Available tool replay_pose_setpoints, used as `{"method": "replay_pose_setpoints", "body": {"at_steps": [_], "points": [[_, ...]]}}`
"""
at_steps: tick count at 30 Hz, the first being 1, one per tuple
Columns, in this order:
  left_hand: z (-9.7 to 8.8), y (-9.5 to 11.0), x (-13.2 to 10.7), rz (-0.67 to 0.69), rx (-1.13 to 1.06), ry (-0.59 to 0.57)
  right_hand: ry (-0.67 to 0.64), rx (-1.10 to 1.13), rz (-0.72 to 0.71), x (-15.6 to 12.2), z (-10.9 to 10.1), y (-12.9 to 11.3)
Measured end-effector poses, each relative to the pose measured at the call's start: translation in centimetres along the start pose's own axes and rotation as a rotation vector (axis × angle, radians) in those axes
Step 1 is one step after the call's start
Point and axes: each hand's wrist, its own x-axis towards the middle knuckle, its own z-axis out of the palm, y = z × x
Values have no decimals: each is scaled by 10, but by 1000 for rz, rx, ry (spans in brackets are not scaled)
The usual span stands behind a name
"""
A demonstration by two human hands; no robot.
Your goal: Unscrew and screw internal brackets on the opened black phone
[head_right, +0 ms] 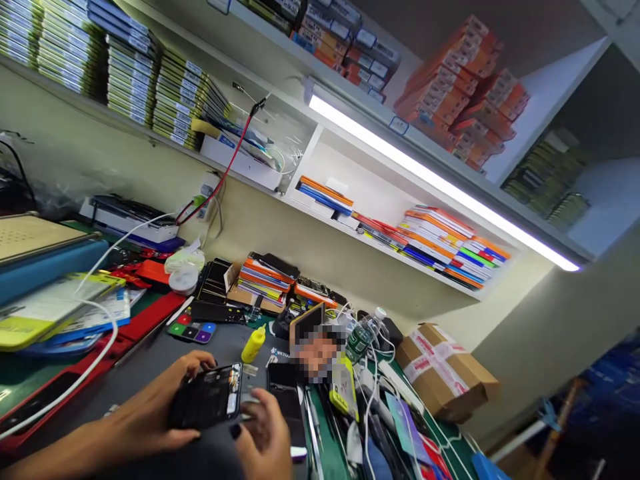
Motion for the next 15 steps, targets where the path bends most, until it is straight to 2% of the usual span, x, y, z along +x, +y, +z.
{"method": "replay_pose_setpoints", "body": {"at_steps": [2,5,10,15], "points": [[6,-6,-2,11,-38,80,-109,81,39,20,26,-4],[1,-11,-4,15,-98,181,-202,148,79,47,42,-13],[-26,-8,-6,-8,-186,251,-253,139,61,79,30,-43],[-46,8,-5,-41,-241,277,-280,76,-5,92,17,-83]]}}
